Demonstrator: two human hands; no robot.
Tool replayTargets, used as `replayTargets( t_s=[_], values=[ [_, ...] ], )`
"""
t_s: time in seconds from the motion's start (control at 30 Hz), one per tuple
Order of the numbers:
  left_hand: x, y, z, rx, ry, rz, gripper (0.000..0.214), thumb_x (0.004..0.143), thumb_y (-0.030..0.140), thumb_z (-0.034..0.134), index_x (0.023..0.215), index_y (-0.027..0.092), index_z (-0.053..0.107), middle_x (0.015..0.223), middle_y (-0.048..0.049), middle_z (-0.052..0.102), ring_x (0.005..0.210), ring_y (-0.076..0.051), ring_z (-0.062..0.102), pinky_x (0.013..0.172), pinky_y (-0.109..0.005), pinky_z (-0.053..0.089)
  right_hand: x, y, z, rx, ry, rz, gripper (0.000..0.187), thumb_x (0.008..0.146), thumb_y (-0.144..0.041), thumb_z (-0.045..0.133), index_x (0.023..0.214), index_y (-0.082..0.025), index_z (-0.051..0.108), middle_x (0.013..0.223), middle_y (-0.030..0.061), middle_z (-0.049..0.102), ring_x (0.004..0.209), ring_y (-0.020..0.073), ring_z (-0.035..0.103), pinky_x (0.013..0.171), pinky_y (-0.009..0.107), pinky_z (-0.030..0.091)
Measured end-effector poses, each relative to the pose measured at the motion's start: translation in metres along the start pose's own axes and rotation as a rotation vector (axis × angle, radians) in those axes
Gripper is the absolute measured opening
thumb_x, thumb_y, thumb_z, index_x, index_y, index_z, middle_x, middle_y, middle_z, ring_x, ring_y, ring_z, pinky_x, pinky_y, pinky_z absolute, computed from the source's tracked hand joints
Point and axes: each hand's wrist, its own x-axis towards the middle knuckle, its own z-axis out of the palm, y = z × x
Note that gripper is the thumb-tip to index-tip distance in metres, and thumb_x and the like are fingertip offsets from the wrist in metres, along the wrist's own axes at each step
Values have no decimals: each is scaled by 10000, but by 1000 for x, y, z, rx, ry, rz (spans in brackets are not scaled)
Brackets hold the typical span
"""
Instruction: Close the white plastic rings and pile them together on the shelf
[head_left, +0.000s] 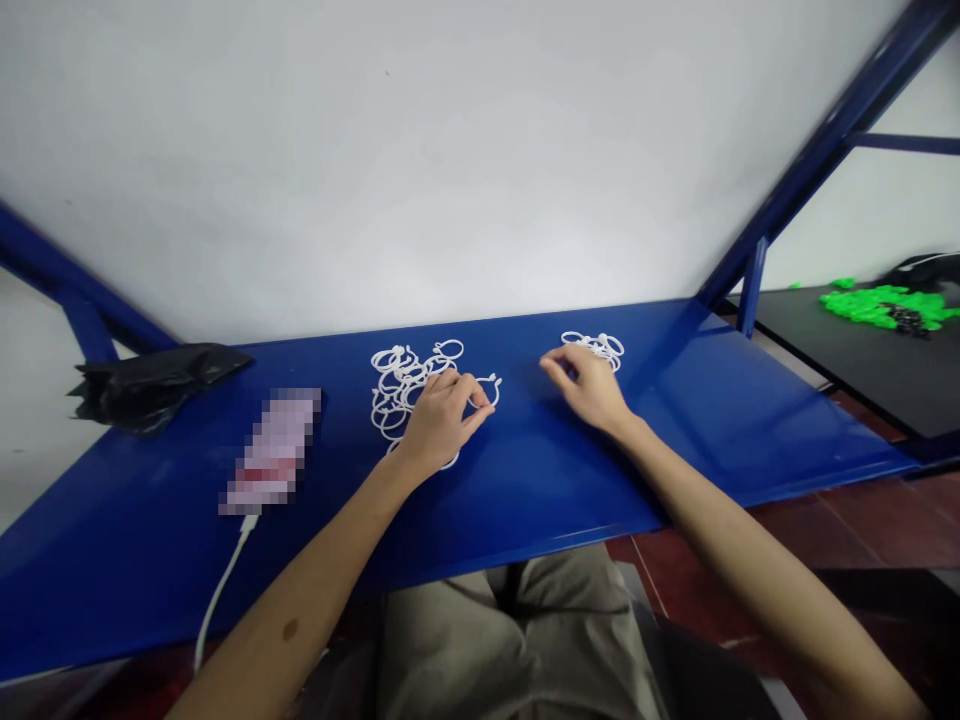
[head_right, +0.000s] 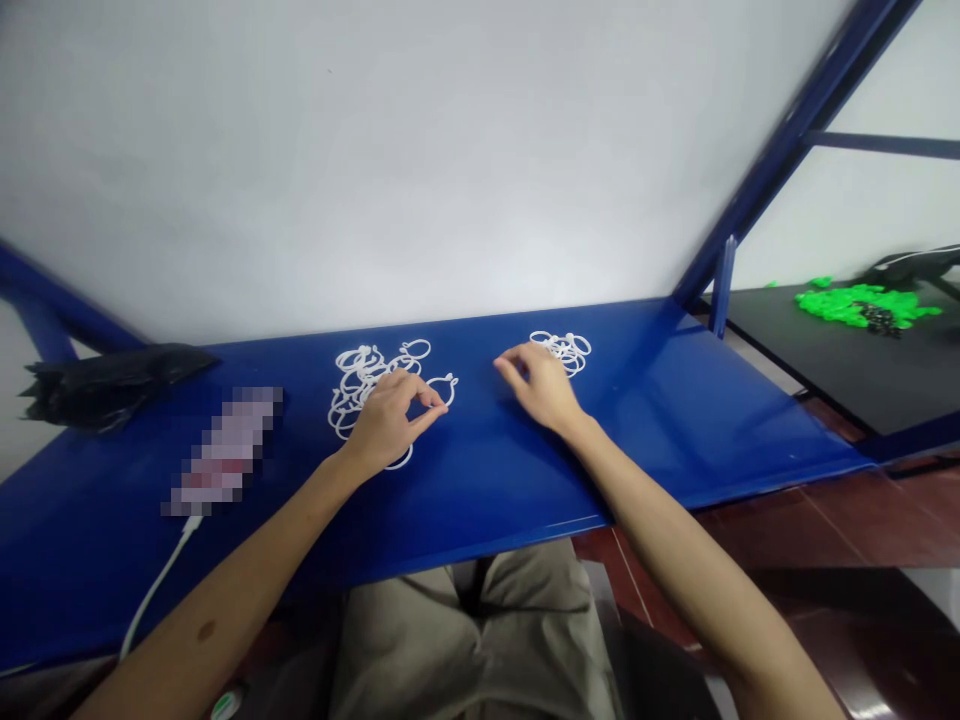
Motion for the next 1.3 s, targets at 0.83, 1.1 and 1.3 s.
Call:
replayTargets(
  t_s=[0.83, 1.1, 1.3],
  values=[
    [2, 14, 2, -330, -61, -258, 158, 940, 286, 641, 798, 224, 667, 792, 15, 669, 724, -140, 606, 708, -290, 502, -18, -33, 18, 229, -326, -432, 226, 1050, -266, 436, 1012, -189, 645, 934, 80, 698, 851, 197, 604, 778, 341, 516],
    [2, 17, 2, -313, -47, -201, 251, 962, 313, 623, 729, 221, 642, 749, 12, 659, 753, -157, 591, 723, -296, 481, -18, -36, 15, 260, -362, -432, 240, 1060, -260, 407, 1003, -195, 631, 941, 73, 695, 847, 193, 585, 774, 336, 505],
    [2, 20, 0, -315, -36, -165, 332, 993, 358, 565, 695, 220, 610, 732, 9, 643, 742, -158, 575, 711, -301, 469, -20, -38, 14, 288, -363, -454, 244, 1059, -262, 408, 987, -197, 632, 921, 67, 681, 824, 184, 574, 753, 322, 503]
  ],
)
